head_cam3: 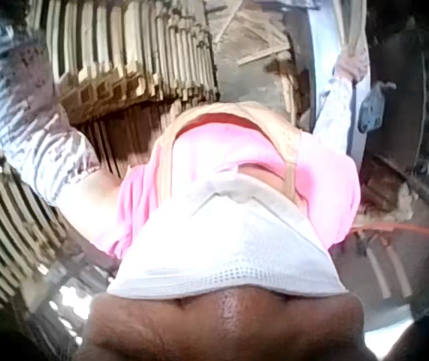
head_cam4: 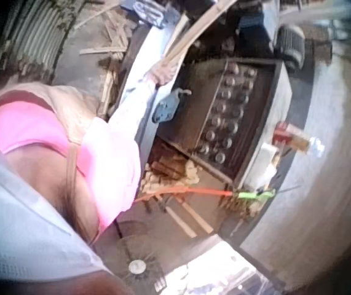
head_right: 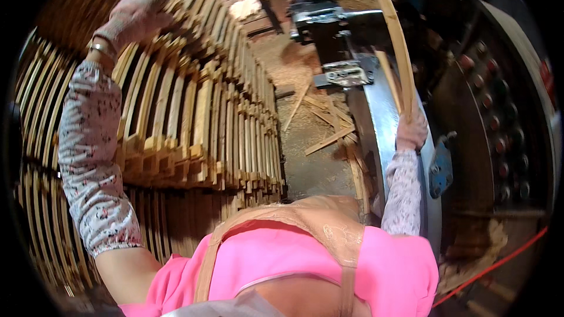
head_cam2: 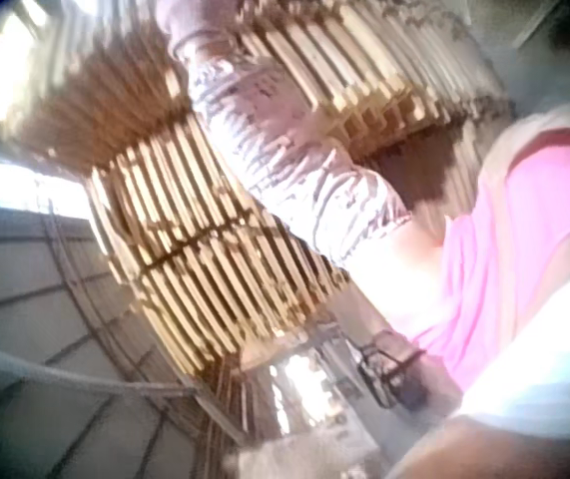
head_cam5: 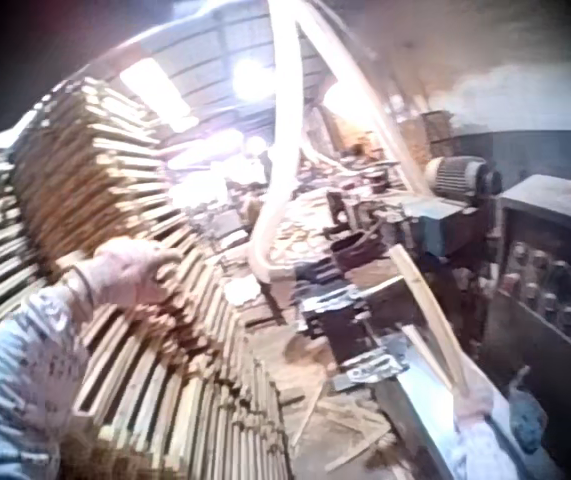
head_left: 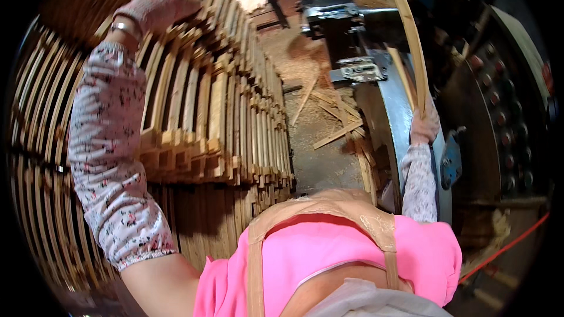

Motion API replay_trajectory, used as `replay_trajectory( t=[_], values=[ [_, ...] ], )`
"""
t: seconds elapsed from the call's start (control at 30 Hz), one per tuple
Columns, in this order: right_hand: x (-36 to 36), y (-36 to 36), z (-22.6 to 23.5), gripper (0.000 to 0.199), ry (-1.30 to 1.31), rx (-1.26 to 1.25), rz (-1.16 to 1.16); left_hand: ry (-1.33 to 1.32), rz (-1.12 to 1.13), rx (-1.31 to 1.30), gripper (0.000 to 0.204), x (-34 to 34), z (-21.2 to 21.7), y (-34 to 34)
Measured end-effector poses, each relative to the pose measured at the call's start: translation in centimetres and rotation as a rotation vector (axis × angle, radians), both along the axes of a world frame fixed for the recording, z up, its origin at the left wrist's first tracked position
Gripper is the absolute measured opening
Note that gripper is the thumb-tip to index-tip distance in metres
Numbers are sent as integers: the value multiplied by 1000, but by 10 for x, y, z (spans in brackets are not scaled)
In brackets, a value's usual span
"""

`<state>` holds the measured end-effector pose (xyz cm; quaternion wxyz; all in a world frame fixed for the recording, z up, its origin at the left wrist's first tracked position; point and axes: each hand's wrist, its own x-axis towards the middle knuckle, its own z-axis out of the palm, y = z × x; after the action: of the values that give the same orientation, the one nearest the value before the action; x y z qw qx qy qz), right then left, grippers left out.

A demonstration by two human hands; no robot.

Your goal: The person repeatedly picks up thin wooden strips from a large stack and feeds them into a woodworking machine. The strips are processed by the machine and then placed onto a growing pile of finished pieces.

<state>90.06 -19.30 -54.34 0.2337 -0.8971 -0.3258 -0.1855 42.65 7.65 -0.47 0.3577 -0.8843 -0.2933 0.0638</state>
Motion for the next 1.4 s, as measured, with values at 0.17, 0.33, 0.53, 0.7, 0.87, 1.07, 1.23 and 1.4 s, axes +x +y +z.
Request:
replay_trajectory(
  t=[0.17, 0.33, 0.53, 0.7, 0.87, 1.07, 1.23, 1.4],
  values=[
    [1, 62, 23, 64, 360, -108, 101, -76, 479, 88, 67, -68, 36, 2],
    [-47, -73, 21, 64, 311, 34, 172, -57, 726, 38, 74, -194, 39, 28],
    [-106, -253, 17, 63, 256, -253, 54, -51, 1246, 61, 61, -312, 12, 31],
    [-103, -243, 27, 45, 88, -268, 88, -156, 1083, 163, 50, -354, -26, 44],
    [-43, -128, 12, 35, 6, -159, 223, -233, 920, 15, 62, -270, 12, 22],
    [-13, -3, 21, 23, 63, -110, 299, 2, 522, 249, 62, -120, 26, -66],
    [-73, 65, 128, 77, 344, 238, 828, 217, 31, 248, 65, -23, -46, -30],
    [-125, 31, 169, 92, 85, 387, 1152, 207, -579, 293, 66, 104, -138, -56]
  ],
)
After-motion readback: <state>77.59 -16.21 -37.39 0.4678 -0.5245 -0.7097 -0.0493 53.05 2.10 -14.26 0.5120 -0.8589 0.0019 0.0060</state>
